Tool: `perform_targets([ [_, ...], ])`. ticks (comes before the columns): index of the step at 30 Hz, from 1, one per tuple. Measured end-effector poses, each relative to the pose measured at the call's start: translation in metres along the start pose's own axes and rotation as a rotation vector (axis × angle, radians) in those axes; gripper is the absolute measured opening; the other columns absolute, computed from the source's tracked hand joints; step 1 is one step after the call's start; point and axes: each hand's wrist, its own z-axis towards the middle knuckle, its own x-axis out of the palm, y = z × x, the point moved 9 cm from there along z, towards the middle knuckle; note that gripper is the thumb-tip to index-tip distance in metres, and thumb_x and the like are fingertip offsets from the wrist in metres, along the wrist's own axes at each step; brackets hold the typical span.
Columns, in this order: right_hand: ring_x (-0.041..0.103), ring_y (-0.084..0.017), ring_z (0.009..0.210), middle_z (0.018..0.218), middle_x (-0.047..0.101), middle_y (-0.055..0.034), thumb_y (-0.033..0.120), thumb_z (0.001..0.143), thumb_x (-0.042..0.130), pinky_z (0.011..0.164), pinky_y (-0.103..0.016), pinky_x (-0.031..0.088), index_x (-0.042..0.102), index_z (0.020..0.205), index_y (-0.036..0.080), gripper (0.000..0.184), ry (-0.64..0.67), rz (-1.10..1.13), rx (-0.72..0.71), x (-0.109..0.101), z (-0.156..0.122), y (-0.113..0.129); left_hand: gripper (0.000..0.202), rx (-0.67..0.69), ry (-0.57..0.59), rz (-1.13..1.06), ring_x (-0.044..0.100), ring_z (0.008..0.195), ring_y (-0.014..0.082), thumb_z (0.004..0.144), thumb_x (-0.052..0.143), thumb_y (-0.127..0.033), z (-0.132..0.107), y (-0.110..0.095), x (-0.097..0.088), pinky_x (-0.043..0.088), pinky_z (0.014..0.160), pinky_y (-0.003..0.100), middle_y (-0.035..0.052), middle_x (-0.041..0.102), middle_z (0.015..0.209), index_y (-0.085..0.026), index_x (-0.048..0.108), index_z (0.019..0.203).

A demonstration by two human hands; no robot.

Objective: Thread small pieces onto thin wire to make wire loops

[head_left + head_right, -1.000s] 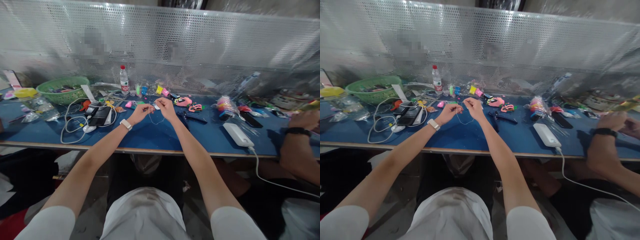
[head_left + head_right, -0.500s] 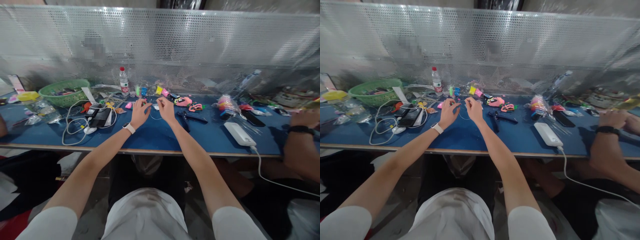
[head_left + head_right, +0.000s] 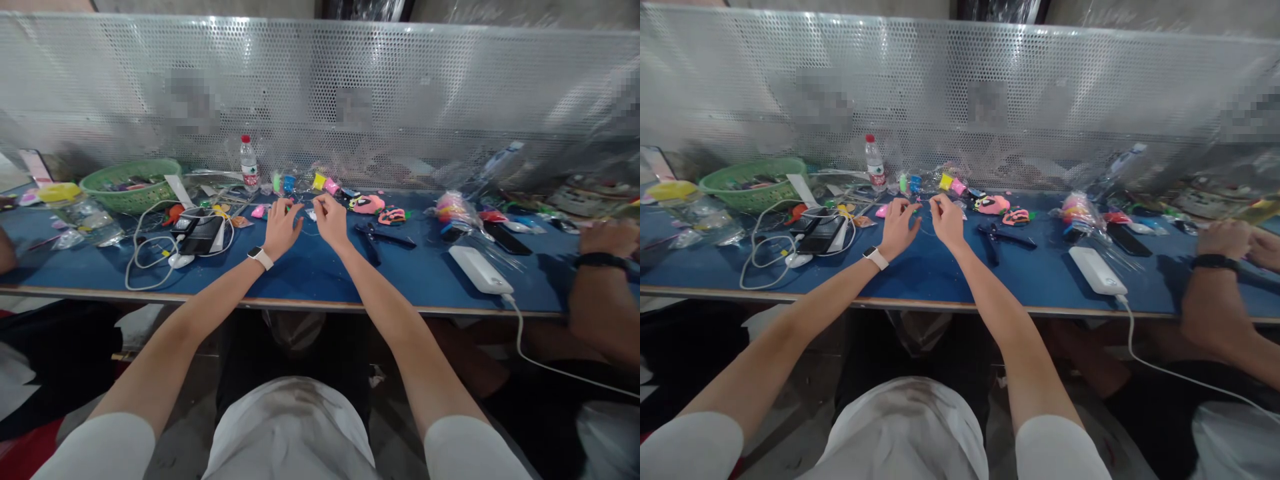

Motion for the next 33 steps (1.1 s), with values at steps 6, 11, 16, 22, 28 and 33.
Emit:
perform_targets([
  [6,0.053,-0.019,0.061,0.074,0.065,-0.0037,0.084,0.109,0.037,0.063,-0.035,0.041,0.065,0.100,0.023,0.067,0.011,0.114,0.066,0.006,0.002,-0.010,0.040,-0.015,0.073,-0.018,0.057,0.138,0.0413,0.104,0.067,-0.024,-0.002,0.002,0.009,0.050,0.115,0.063,0.0205,0.058,0.155,-0.024,0.071,0.144],
  [11,0.055,-0.020,0.062,0.069,0.061,-0.0019,0.069,0.116,0.037,0.069,-0.036,0.043,0.068,0.103,0.023,0.057,0.001,-0.028,-0.004,0.002,-0.001,-0.006,0.020,-0.026,0.118,-0.092,0.054,0.140,0.0365,0.103,0.071,-0.022,-0.002,0.004,0.013,0.047,0.121,0.062,0.0159,0.056,0.155,-0.025,0.078,0.122],
  [16,0.066,-0.023,0.071,0.075,0.068,-0.0036,0.051,0.121,0.040,0.071,-0.034,0.040,0.072,0.114,0.022,0.044,0.057,-0.241,-0.062,0.008,-0.005,-0.001,0.013,-0.031,0.125,-0.146,0.050,0.147,0.0370,0.096,0.075,-0.014,-0.001,0.002,0.015,0.043,0.127,0.063,0.0159,0.056,0.155,-0.022,0.076,0.105],
  [22,0.076,-0.026,0.083,0.092,0.081,-0.0082,0.034,0.120,0.044,0.071,-0.032,0.038,0.074,0.121,0.020,0.033,0.115,-0.426,-0.068,0.015,-0.006,-0.001,0.013,0.015,0.059,-0.224,0.041,0.161,0.0380,0.094,0.083,-0.023,0.003,-0.001,0.005,0.034,0.135,0.065,0.0097,0.048,0.169,-0.025,0.078,0.106],
  [28,0.076,-0.025,0.084,0.092,0.083,-0.0084,0.035,0.120,0.043,0.070,-0.032,0.038,0.074,0.120,0.020,0.035,0.116,-0.459,-0.065,0.016,-0.005,-0.002,0.018,-0.024,0.125,-0.355,0.045,0.160,0.0366,0.095,0.088,-0.040,0.005,0.011,0.015,0.033,0.136,0.066,0.0081,0.051,0.171,-0.025,0.082,0.103],
  [33,0.074,-0.025,0.082,0.093,0.082,-0.0091,0.034,0.119,0.043,0.070,-0.032,0.038,0.075,0.120,0.020,0.034,0.091,-0.461,-0.036,0.012,-0.003,-0.009,0.023,-0.001,0.138,-0.379,0.036,0.166,0.0384,0.093,0.091,-0.048,0.005,0.016,0.024,0.027,0.140,0.068,0.0063,0.053,0.172,-0.026,0.086,0.097],
])
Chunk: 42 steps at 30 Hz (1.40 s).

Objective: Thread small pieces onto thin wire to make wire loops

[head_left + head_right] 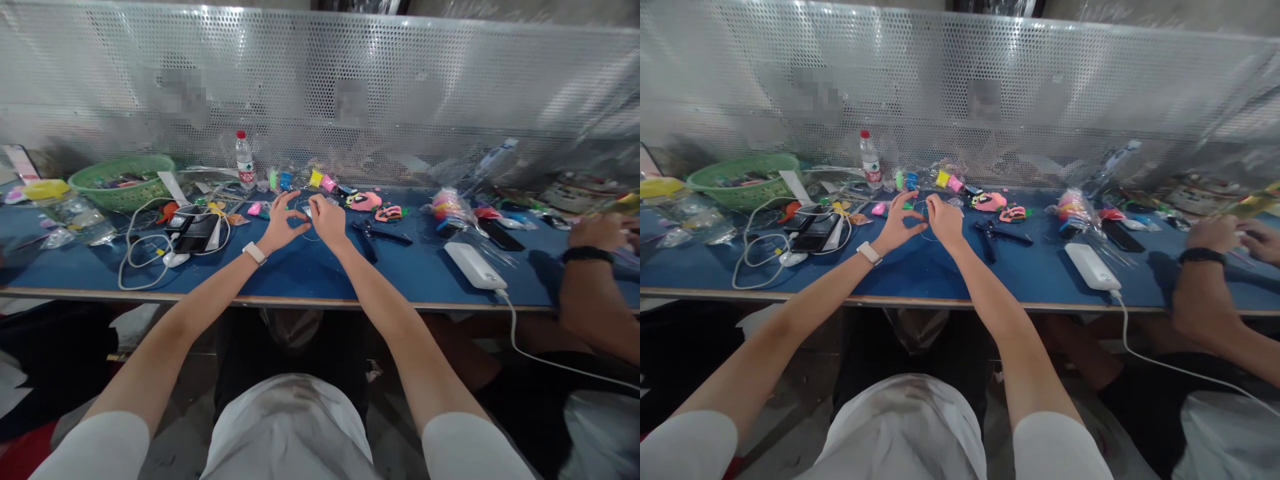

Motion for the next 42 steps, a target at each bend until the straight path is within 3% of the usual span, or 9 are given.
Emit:
perform_targets([
  [6,0.074,-0.025,0.081,0.090,0.081,-0.0084,0.033,0.118,0.043,0.070,-0.033,0.038,0.075,0.119,0.020,0.034,-0.016,0.021,0.000,0.000,0.000,-0.004,0.028,0.037,0.017,-0.079,0.036,0.168,0.0375,0.100,0.082,-0.056,0.001,-0.003,0.000,0.027,0.140,0.070,0.0049,0.052,0.174,-0.029,0.088,0.105],
  [11,0.073,-0.025,0.079,0.088,0.080,-0.0085,0.035,0.119,0.042,0.070,-0.033,0.038,0.075,0.118,0.020,0.036,-0.018,0.057,-0.046,0.002,-0.001,0.000,0.044,-0.011,-0.009,-0.355,0.043,0.167,0.0358,0.104,0.072,-0.067,0.004,0.001,-0.008,0.032,0.139,0.066,0.0079,0.050,0.177,-0.031,0.086,0.125],
  [18,0.073,-0.026,0.078,0.085,0.080,-0.0086,0.038,0.118,0.046,0.072,-0.033,0.041,0.077,0.121,0.021,0.036,0.040,0.105,-0.086,0.010,-0.001,0.001,0.050,-0.044,-0.009,-0.610,0.054,0.161,0.0291,0.116,0.042,-0.049,0.010,0.009,-0.009,0.035,0.140,0.056,0.0069,0.064,0.166,-0.030,0.079,0.145],
  [22,0.074,-0.026,0.080,0.088,0.081,-0.0076,0.038,0.118,0.047,0.076,-0.033,0.044,0.078,0.121,0.021,0.035,0.122,0.189,-0.164,0.017,-0.003,0.009,0.040,-0.080,-0.003,-0.449,0.070,0.142,0.0294,0.108,0.058,-0.040,0.012,0.020,-0.014,0.046,0.132,0.053,0.0083,0.080,0.143,-0.027,0.083,0.137],
  [28,0.075,-0.025,0.081,0.094,0.082,-0.0075,0.043,0.119,0.045,0.076,-0.032,0.044,0.077,0.125,0.020,0.040,0.114,0.252,-0.169,0.014,-0.005,0.013,0.035,-0.129,-0.017,-0.244,0.080,0.121,0.0282,0.105,0.068,-0.038,0.012,0.027,-0.018,0.059,0.116,0.048,0.0104,0.085,0.129,-0.024,0.084,0.133],
  [34,0.072,-0.023,0.077,0.085,0.078,-0.0055,0.046,0.121,0.042,0.074,-0.031,0.041,0.077,0.123,0.022,0.042,0.121,0.174,-0.131,0.013,-0.006,0.011,0.039,-0.194,-0.023,-0.249,0.079,0.119,0.0309,0.103,0.071,-0.050,0.010,0.036,-0.013,0.060,0.111,0.048,0.0113,0.085,0.127,-0.021,0.086,0.125],
  [37,0.072,-0.023,0.078,0.084,0.078,-0.0052,0.047,0.121,0.040,0.074,-0.031,0.041,0.077,0.120,0.023,0.045,0.115,0.140,-0.117,0.012,-0.006,0.011,0.051,-0.232,0.036,-0.245,0.077,0.096,0.0268,0.106,0.063,-0.063,0.007,0.041,-0.004,0.062,0.096,0.042,0.0086,0.086,0.103,-0.019,0.088,0.106],
  [39,0.072,-0.023,0.078,0.084,0.078,-0.0053,0.048,0.121,0.039,0.074,-0.032,0.041,0.077,0.119,0.023,0.046,0.107,0.143,-0.109,0.011,-0.006,0.011,0.060,-0.237,0.066,-0.194,0.069,0.079,0.0223,0.109,0.057,-0.068,0.006,0.043,-0.001,0.059,0.084,0.038,0.0059,0.079,0.083,-0.019,0.086,0.090],
  [42,0.072,-0.023,0.077,0.082,0.077,-0.0050,0.050,0.121,0.038,0.074,-0.032,0.041,0.077,0.116,0.023,0.048,0.095,0.143,-0.095,0.011,-0.006,0.010,0.050,-0.194,-0.039,-0.063,0.061,0.076,0.0209,0.107,0.064,-0.062,0.005,0.039,-0.012,0.055,0.081,0.037,0.0055,0.071,0.080,-0.020,0.087,0.092],
])
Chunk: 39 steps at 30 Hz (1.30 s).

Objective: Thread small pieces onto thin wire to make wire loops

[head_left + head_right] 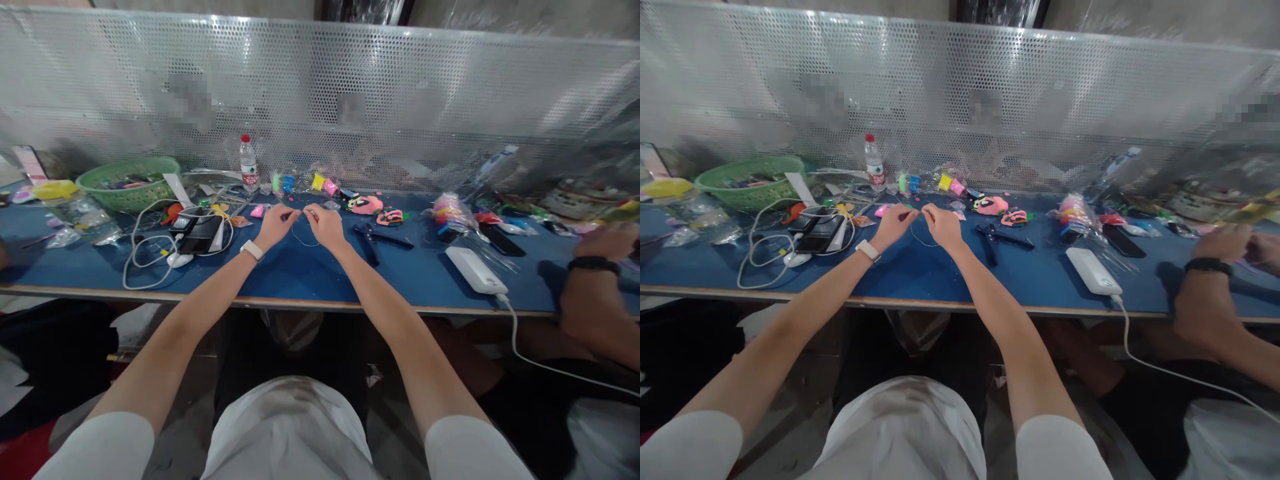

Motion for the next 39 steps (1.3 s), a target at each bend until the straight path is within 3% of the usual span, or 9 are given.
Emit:
perform_targets([
  [2,0.071,-0.023,0.075,0.080,0.075,-0.0045,0.051,0.121,0.038,0.073,-0.032,0.041,0.077,0.116,0.023,0.049,-0.001,-0.006,-0.001,0.000,0.000,0.000,0.035,0.048,-0.067,0.054,0.061,0.079,0.0219,0.106,0.071,-0.053,-0.001,-0.006,-0.007,0.054,0.083,0.039,0.0067,0.070,0.088,-0.022,0.089,0.106],
  [6,0.068,-0.022,0.071,0.076,0.072,-0.0029,0.049,0.121,0.039,0.073,-0.032,0.041,0.077,0.116,0.023,0.047,0.000,0.018,-0.012,-0.001,0.000,0.003,0.025,0.166,-0.025,0.123,0.065,0.088,0.0259,0.106,0.073,-0.038,-0.004,-0.021,-0.007,0.055,0.088,0.043,0.0085,0.068,0.095,-0.024,0.088,0.120],
  [14,0.069,-0.023,0.074,0.080,0.075,-0.0042,0.040,0.119,0.045,0.071,-0.032,0.038,0.077,0.118,0.023,0.036,0.003,-0.021,0.003,0.001,0.001,0.006,0.022,0.204,-0.072,0.254,0.062,0.112,0.0359,0.108,0.067,-0.040,-0.008,-0.033,-0.010,0.049,0.104,0.057,0.0130,0.068,0.110,-0.026,0.084,0.103],
  [18,0.072,-0.024,0.081,0.088,0.080,-0.0067,0.036,0.119,0.045,0.070,-0.032,0.036,0.077,0.120,0.023,0.035,0.007,-0.078,0.001,0.000,0.000,0.008,0.023,0.153,-0.093,0.187,0.062,0.109,0.0334,0.106,0.069,-0.038,-0.004,-0.025,-0.006,0.050,0.105,0.056,0.0123,0.067,0.110,-0.024,0.081,0.092],
  [22,0.072,-0.024,0.082,0.090,0.082,-0.0067,0.037,0.120,0.043,0.069,-0.032,0.035,0.077,0.120,0.024,0.036,0.008,-0.104,-0.009,-0.001,0.000,0.009,0.026,0.125,-0.034,0.070,0.065,0.107,0.0305,0.106,0.071,-0.041,0.001,-0.016,-0.001,0.054,0.104,0.052,0.0113,0.069,0.108,-0.023,0.080,0.090],
  [25,0.071,-0.024,0.078,0.084,0.078,-0.0059,0.038,0.119,0.045,0.071,-0.032,0.038,0.077,0.120,0.024,0.035,0.006,-0.078,0.018,0.000,0.000,0.006,0.022,0.156,-0.023,0.022,0.067,0.106,0.0290,0.107,0.069,-0.039,0.000,-0.020,-0.004,0.056,0.103,0.049,0.0097,0.073,0.106,-0.025,0.082,0.116],
  [29,0.067,-0.023,0.072,0.079,0.072,-0.0042,0.042,0.119,0.043,0.074,-0.032,0.042,0.076,0.116,0.023,0.038,-0.059,0.024,0.060,-0.004,0.001,-0.002,0.056,0.164,-0.072,-0.001,0.071,0.106,0.0258,0.105,0.071,-0.035,-0.004,-0.027,-0.013,0.057,0.108,0.045,0.0085,0.077,0.110,-0.025,0.060,0.159],
  [34,0.061,-0.021,0.066,0.075,0.068,-0.0041,0.056,0.119,0.035,0.072,-0.034,0.047,0.074,0.109,0.021,0.053,-0.199,0.169,0.147,-0.016,0.001,-0.018,0.061,0.127,-0.066,-0.067,0.076,0.109,0.0240,0.109,0.061,-0.032,-0.006,-0.026,-0.011,0.059,0.110,0.043,0.0094,0.081,0.113,-0.023,0.048,0.168],
  [39,0.059,-0.021,0.063,0.072,0.067,-0.0040,0.064,0.117,0.034,0.070,-0.035,0.047,0.074,0.106,0.021,0.060,-0.220,0.207,0.169,-0.016,0.002,-0.023,0.075,0.091,0.032,-0.307,0.079,0.122,0.0250,0.105,0.067,-0.033,-0.007,-0.014,0.012,0.060,0.116,0.050,0.0160,0.078,0.133,-0.024,0.036,0.172],
])
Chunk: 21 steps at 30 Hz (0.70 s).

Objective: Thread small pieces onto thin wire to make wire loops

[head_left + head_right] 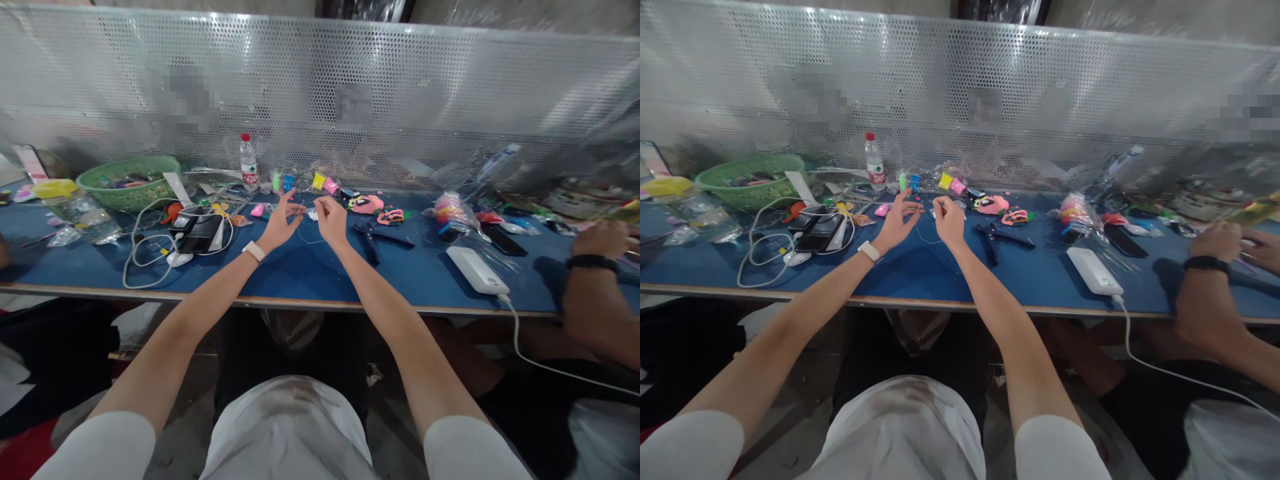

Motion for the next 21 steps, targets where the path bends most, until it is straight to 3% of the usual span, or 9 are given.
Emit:
perform_targets([
  [4,0.059,-0.021,0.064,0.073,0.068,-0.0043,0.066,0.117,0.032,0.069,-0.035,0.047,0.073,0.104,0.022,0.062,-0.009,-0.010,-0.003,0.000,-0.001,0.001,0.078,-0.047,0.130,-0.199,0.081,0.124,0.0279,0.104,0.071,-0.038,-0.001,0.013,0.019,0.062,0.114,0.055,0.0168,0.080,0.130,-0.026,0.033,0.171],
  [10,0.063,-0.021,0.066,0.076,0.070,-0.0041,0.058,0.119,0.034,0.072,-0.034,0.046,0.073,0.107,0.021,0.055,0.013,-0.067,-0.029,-0.002,-0.002,0.005,0.080,-0.131,0.190,-0.383,0.083,0.121,0.0317,0.101,0.079,-0.050,-0.004,0.020,0.026,0.063,0.113,0.056,0.0172,0.081,0.130,-0.025,0.037,0.165],
  [18,0.066,-0.021,0.066,0.076,0.071,-0.0027,0.042,0.119,0.043,0.072,-0.032,0.043,0.076,0.118,0.021,0.039,0.104,-0.135,-0.081,0.011,-0.009,0.022,0.072,-0.159,0.116,-0.325,0.085,0.100,0.0270,0.093,0.084,-0.031,-0.003,0.021,0.022,0.069,0.099,0.048,0.0095,0.083,0.104,-0.022,0.050,0.155],
  [21,0.069,-0.023,0.070,0.079,0.074,-0.0039,0.042,0.119,0.041,0.073,-0.032,0.043,0.075,0.117,0.022,0.039,0.134,-0.163,-0.106,0.017,-0.011,0.025,0.077,-0.091,0.040,-0.136,0.081,0.095,0.0211,0.089,0.088,-0.027,-0.002,0.008,0.008,0.068,0.094,0.042,0.0087,0.079,0.114,-0.024,0.050,0.156],
])
